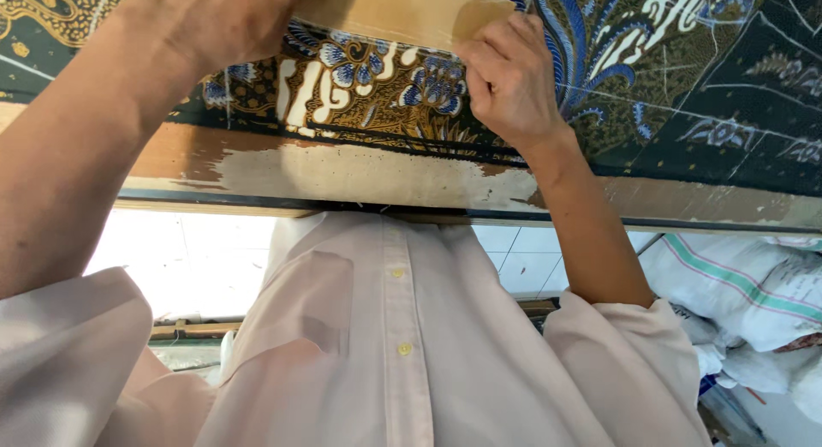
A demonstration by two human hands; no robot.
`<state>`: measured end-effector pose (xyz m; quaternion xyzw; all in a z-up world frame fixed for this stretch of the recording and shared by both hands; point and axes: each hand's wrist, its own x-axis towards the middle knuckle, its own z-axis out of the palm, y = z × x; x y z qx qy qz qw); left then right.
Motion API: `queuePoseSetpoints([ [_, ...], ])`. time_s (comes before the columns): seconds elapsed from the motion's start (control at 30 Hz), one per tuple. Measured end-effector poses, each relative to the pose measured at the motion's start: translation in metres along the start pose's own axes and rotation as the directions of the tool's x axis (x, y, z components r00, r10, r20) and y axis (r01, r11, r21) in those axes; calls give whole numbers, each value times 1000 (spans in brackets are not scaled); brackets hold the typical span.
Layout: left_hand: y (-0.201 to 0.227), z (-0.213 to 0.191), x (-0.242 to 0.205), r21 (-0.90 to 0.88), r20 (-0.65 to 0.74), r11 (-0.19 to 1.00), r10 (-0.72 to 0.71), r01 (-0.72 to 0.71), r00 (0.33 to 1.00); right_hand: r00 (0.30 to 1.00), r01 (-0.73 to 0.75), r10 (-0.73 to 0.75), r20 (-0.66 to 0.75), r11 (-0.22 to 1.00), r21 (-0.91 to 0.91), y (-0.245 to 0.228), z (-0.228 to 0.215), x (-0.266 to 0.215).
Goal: The person places cardboard templates onto a patterned fabric laid on a wooden table and uses a white marking tool to trace the template outlines. They repeatedly reposition the templates to mark multiple sections of the fabric.
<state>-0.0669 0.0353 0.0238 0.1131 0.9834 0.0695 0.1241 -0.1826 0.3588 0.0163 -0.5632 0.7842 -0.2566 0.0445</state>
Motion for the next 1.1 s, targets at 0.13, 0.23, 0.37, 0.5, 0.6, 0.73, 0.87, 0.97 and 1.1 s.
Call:
queuePoseSetpoints([
  [0.13,10,-5,-1,178,107,984,-48,29,993,1000,8,-9,-22,998,-60,18,-14,-26],
  [0.23,9,-7,-4,61,82,997,-51,46,995,995,-57,51,-83,996,-75,20,-20,-38],
  [0.37,25,8,-17,113,-189,990,-64,87,980,915,-204,242,-323,968,146,-29,3,-43],
  [0.5,53,39,-21,-107,-305,962,-271,250,913,908,-190,297,-295,921,341,-83,36,-26],
  [0.6,76,56,-14,-150,-430,928,-372,342,823,863,-325,448,-234,847,421,-61,43,10],
  [0.73,103,63,-4,-273,-463,808,-586,522,665,910,-143,250,-329,938,317,-31,40,63],
  [0.87,111,60,1,-317,-465,766,-639,559,612,967,47,16,-256,970,238,-31,62,125],
  [0.97,113,57,1,-365,-432,732,-681,575,592,984,123,-90,-155,969,216,-29,68,147],
  [1.1,114,58,5,-412,-438,712,-702,568,562,979,202,-194,-56,945,258,-13,64,150],
])
